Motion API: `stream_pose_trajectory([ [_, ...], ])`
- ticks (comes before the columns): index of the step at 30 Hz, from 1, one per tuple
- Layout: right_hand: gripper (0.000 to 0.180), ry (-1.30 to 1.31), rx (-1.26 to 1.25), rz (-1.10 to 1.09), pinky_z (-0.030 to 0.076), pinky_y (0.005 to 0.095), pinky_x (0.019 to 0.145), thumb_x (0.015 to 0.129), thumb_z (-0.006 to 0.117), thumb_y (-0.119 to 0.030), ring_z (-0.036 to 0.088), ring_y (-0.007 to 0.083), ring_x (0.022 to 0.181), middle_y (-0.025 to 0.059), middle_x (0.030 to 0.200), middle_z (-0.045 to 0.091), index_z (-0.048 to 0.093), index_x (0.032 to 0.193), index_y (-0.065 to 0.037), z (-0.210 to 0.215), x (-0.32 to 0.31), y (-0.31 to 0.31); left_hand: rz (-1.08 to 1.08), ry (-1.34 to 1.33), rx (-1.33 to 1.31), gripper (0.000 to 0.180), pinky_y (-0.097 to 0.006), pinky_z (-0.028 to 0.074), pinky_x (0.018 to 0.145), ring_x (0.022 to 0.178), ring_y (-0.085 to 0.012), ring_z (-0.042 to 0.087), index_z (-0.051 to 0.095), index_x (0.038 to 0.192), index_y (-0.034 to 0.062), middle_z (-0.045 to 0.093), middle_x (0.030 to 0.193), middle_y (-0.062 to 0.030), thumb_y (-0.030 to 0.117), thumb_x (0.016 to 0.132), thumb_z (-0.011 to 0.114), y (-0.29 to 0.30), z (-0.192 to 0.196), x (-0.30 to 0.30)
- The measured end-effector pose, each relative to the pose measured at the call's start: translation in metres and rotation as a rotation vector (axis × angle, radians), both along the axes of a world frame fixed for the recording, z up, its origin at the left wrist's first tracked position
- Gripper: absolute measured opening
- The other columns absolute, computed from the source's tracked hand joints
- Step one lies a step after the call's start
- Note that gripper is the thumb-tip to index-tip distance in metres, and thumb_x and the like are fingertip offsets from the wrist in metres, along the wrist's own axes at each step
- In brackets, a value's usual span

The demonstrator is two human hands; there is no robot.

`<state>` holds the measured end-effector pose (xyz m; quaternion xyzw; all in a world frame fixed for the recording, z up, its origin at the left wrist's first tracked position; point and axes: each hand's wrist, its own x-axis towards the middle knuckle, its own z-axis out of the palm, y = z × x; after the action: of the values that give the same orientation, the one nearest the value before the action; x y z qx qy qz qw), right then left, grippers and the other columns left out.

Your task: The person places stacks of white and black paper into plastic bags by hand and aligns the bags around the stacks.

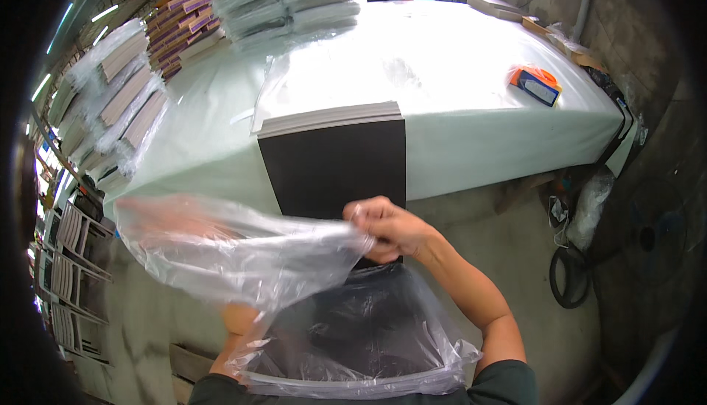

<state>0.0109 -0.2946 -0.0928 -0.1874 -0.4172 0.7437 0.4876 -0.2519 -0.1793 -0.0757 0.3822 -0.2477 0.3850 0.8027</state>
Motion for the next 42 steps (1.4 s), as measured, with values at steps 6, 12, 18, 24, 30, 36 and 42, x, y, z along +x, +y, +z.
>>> stream_pose_trajectory([
  [6, 0.027, -0.871, 0.413, 0.062, 0.042, 0.0274, 0.063, 0.091, 0.052, -0.026, 0.051, 0.0097, 0.077, 0.0015, 0.077, 0.051, 0.056, 0.084, 0.0, -0.02, -0.002, 0.013, 0.061, 0.212, -0.082, 0.046, -0.029, 0.042, 0.063, 0.074, -0.0115, 0.05, 0.055, 0.113, 0.0092, 0.055, 0.084, -0.0015, 0.041, 0.081, 0.064, 0.0, 0.008, -0.013],
  [12, 0.051, -0.588, 0.808, -0.584, 0.036, 0.0379, 0.095, 0.083, 0.06, -0.041, 0.05, 0.0242, 0.11, 0.0104, 0.116, 0.053, 0.047, 0.113, -0.003, 0.068, 0.002, 0.022, -0.264, 1.117, 0.478, 0.045, -0.027, 0.043, 0.07, 0.082, -0.0111, 0.054, 0.056, 0.12, 0.0076, 0.061, 0.093, -0.0039, 0.035, 0.084, 0.061, -0.011, 0.059, 0.04],
  [18, 0.069, -0.356, 0.387, 0.045, 0.048, 0.0281, 0.063, 0.076, 0.062, -0.034, 0.058, 0.0173, 0.069, 0.011, 0.082, 0.057, 0.03, 0.125, 0.001, 0.076, -0.021, 0.006, -0.507, 1.037, 1.169, 0.034, -0.026, 0.041, 0.073, 0.08, -0.0104, 0.054, 0.054, 0.121, 0.0035, 0.062, 0.091, -0.0088, 0.022, 0.091, 0.05, 0.028, 0.09, 0.035],
  [24, 0.023, -0.541, 0.711, 0.568, 0.045, 0.0297, 0.064, 0.079, 0.067, -0.019, 0.055, 0.019, 0.071, 0.0086, 0.08, 0.057, 0.06, 0.082, 0.002, 0.041, -0.045, -0.004, -0.496, 0.345, 0.235, 0.031, -0.028, 0.045, 0.066, 0.074, -0.0166, 0.06, 0.061, 0.11, 0.0002, 0.063, 0.084, -0.0141, 0.021, 0.089, 0.053, 0.019, 0.074, 0.025],
  [30, 0.053, -0.703, 0.84, -0.559, 0.034, 0.0391, 0.095, 0.064, 0.079, -0.019, 0.037, 0.0261, 0.119, 0.0123, 0.124, 0.04, 0.052, 0.108, -0.007, 0.08, -0.028, 0.004, -0.25, 0.703, 0.54, 0.03, -0.03, 0.045, 0.076, 0.086, -0.0179, 0.06, 0.062, 0.103, -0.0033, 0.064, 0.089, -0.0148, 0.022, 0.089, 0.054, 0.011, 0.058, 0.016],
  [36, 0.028, -0.625, 0.807, -0.285, 0.043, 0.0308, 0.08, 0.075, 0.07, -0.013, 0.054, 0.0183, 0.093, 0.0102, 0.098, 0.055, 0.05, 0.091, -0.003, 0.064, -0.033, 0.007, -0.487, 0.696, 0.784, 0.029, -0.029, 0.039, 0.06, 0.068, -0.0138, 0.051, 0.062, 0.08, -0.0039, 0.054, 0.07, -0.0019, 0.025, 0.081, 0.065, 0.017, 0.055, 0.033],
  [42, 0.026, -0.499, 0.385, 0.289, 0.038, 0.0197, 0.053, 0.087, 0.058, -0.027, 0.048, 0.0026, 0.062, -0.002, 0.066, 0.049, 0.055, 0.095, -0.002, 0.041, -0.021, -0.009, -0.224, 0.299, 0.228, 0.034, -0.034, 0.043, 0.051, 0.054, -0.0221, 0.057, 0.064, 0.082, 0.0031, 0.06, 0.062, -0.0068, 0.037, 0.08, 0.065, 0.004, 0.042, 0.019],
])
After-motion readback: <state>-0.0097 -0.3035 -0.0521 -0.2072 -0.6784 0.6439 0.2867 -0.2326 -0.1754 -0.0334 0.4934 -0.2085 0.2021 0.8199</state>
